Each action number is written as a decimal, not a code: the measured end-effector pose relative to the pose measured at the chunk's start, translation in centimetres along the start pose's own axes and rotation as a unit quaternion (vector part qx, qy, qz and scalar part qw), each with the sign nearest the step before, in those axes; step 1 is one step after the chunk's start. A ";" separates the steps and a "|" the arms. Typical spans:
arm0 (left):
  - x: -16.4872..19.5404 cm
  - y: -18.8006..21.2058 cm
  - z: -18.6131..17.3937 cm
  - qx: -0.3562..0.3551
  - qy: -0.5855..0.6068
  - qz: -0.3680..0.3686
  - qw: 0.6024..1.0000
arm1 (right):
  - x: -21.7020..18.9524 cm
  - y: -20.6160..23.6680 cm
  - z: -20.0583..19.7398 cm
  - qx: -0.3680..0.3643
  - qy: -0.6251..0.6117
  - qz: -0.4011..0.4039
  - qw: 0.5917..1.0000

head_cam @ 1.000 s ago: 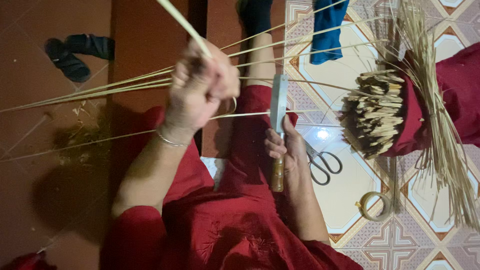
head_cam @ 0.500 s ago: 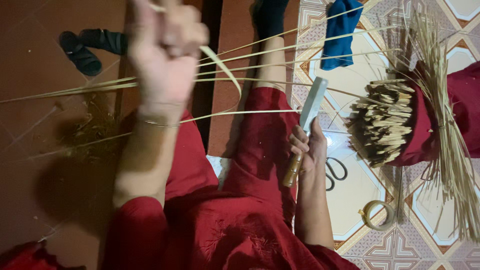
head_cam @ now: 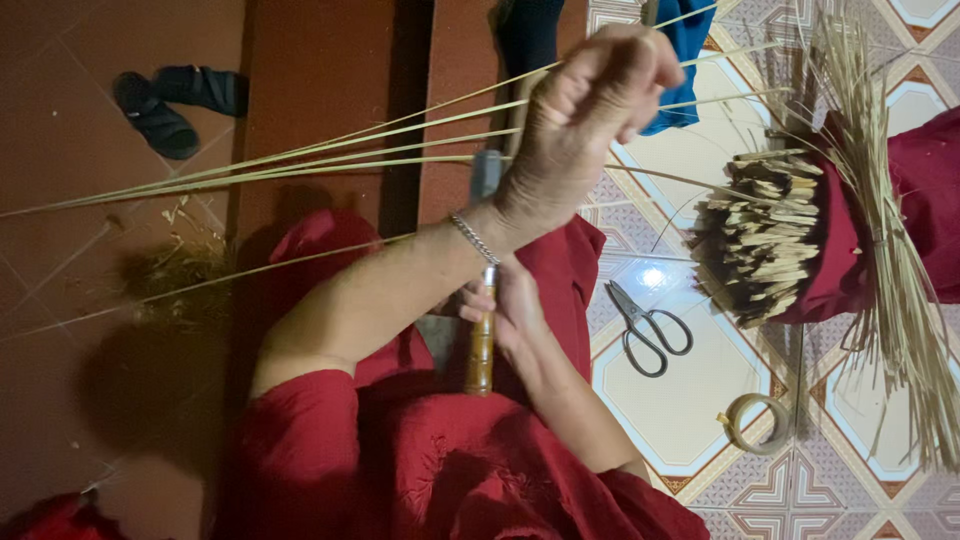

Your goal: The person sits on the floor and uses a knife to sharpen the ends of thin wooden sticks. They repeatedly hold a stick in one hand and scrape it with the knife in the other, then set the sharpened stick aside.

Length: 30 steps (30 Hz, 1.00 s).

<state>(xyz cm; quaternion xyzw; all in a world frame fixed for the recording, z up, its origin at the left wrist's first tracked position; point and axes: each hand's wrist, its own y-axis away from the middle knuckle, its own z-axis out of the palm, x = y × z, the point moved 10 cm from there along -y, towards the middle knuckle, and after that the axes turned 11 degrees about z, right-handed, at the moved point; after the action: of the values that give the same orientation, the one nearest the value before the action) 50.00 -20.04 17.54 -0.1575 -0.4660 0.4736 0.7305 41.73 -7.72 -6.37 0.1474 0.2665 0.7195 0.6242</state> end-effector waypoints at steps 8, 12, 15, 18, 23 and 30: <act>-1.9 1.6 1.6 -0.193 -0.298 0.027 0.934 | -3.2 0.8 -1.3 -0.021 0.046 -0.025 0.998; -6.5 6.4 -1.5 -0.412 -0.580 -0.130 0.690 | -5.4 1.6 -2.7 -0.029 0.065 -0.024 0.997; -6.5 6.9 -1.5 -0.405 -0.600 -0.063 0.687 | -5.5 1.6 -2.3 -0.071 0.069 -0.015 0.995; -7.4 6.9 -2.5 -0.399 -0.579 -0.107 0.703 | -6.3 1.9 -2.8 -0.021 0.062 -0.038 0.997; -2.1 4.1 -4.0 -0.279 -0.533 -0.044 0.798 | -8.1 3.4 -2.0 0.015 0.047 -0.062 0.997; 7.7 1.4 -10.0 -0.048 -0.341 -0.035 0.938 | -10.3 5.8 -3.2 0.031 -0.003 -0.100 0.994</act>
<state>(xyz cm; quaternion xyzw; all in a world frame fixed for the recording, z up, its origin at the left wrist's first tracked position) 58.43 -10.77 15.59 -0.0049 -0.7145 0.4502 0.5355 37.00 -18.89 -4.45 0.1410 0.3005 0.6445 0.6888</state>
